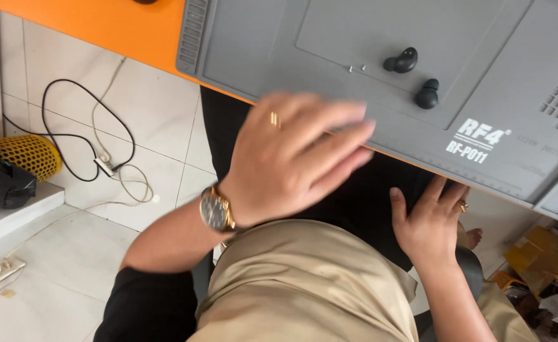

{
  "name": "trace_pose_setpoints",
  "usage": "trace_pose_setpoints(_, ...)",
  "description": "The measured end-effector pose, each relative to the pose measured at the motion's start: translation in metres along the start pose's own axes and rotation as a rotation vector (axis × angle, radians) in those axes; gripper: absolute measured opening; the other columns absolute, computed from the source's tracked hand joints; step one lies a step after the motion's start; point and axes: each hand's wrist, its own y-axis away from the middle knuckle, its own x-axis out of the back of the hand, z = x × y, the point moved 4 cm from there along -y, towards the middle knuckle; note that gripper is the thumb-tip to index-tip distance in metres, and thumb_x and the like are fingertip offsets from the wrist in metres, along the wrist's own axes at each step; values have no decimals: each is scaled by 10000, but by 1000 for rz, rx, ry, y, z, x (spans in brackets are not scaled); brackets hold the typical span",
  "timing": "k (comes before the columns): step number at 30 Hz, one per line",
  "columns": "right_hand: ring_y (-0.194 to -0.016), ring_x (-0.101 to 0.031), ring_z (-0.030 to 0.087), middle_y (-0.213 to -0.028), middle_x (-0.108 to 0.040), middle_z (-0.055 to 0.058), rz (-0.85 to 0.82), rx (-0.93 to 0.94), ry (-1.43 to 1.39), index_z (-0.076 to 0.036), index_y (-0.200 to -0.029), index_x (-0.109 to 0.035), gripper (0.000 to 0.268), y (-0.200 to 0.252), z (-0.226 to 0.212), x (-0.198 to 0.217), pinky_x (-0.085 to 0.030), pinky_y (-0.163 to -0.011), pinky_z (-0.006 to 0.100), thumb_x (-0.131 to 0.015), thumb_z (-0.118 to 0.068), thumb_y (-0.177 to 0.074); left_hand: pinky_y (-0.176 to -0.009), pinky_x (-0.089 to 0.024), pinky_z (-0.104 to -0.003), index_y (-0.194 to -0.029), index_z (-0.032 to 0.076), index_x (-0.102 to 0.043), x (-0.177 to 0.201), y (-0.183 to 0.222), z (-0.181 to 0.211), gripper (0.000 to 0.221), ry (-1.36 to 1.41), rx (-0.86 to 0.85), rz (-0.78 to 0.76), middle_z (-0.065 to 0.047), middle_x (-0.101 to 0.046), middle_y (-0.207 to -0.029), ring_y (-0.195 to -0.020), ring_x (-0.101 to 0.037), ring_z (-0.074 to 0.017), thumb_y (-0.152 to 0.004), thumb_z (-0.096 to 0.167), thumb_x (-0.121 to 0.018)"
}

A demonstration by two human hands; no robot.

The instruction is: Cleaning and reassembling an earbud charging case using a small blade to remove adhesive.

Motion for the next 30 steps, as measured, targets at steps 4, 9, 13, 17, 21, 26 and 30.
trace_pose_setpoints(4, -1435, -292, 779, -1605, -242, 533, -80, -62, -41, 122, -1687, -219, 906, 4, -1, -1, -344, -1182, 788, -568, -460, -1088, -915, -527, -485, -1312, 189, -772, -13, -32, -24, 180, -204, 142, -31, -26, -666, -1389, -1104, -696, -303, -1158, 235, -853)
trace_pose_setpoints(9, -1342, -405, 755, -1554, -344, 508, 50, -58, -24, 129, -1648, -330, 832, 6, 6, -2, -423, -1113, 775, -602, -430, -1094, -865, -471, -497, -1199, 166, -807, -12, -39, -36, 139, -66, 184, -142, -11, -632, -1305, -1013, -606, -286, -1087, 191, -885)
trace_pose_setpoints(13, -1268, -455, 736, -1517, -419, 499, 90, -38, -39, 122, -1650, -368, 849, 2, 5, 0, -455, -1066, 759, -611, -452, -1075, -854, -459, -435, -997, 120, -789, -16, -44, -43, 158, 63, 201, -70, -7, -605, -1070, -887, -527, -288, -1068, 119, -929)
trace_pose_setpoints(17, -1173, -509, 699, -1451, -464, 449, 86, -56, -35, 93, -1637, -388, 855, 0, 8, -1, -519, -896, 754, -644, -462, -1040, -813, -468, -436, -1020, 136, -751, -19, -46, -41, 154, -59, 162, -124, -13, -577, -1067, -902, -543, -295, -1126, 175, -855)
trace_pose_setpoints(21, -1139, -525, 681, -1414, -479, 419, 78, -69, -40, 79, -1569, -459, 805, 0, 15, -2, -521, -861, 732, -660, -473, -1019, -763, -428, -445, -1037, 131, -690, -23, -47, -38, 174, -214, 97, -197, -33, -573, -1097, -889, -525, -310, -1142, 141, -829)
trace_pose_setpoints(26, -1075, -542, 662, -1408, -475, 407, 72, -66, -57, 75, -1583, -452, 817, 2, 16, 3, -532, -787, 698, -680, -460, -1009, -876, -434, -488, -1116, 18, -604, -6, -55, -39, 142, 46, 102, -248, -146, -614, -1092, -991, -585, -382, -1223, 111, -600)
trace_pose_setpoints(30, -1074, -557, 651, -1436, -463, 407, 64, -74, -44, 74, -1523, -490, 775, 4, 18, 4, -532, -807, 676, -674, -477, -1010, -846, -422, -441, -1097, 6, -638, 0, -54, -41, 174, 46, 137, -215, -118, -630, -1099, -957, -549, -320, -1240, 104, -617)
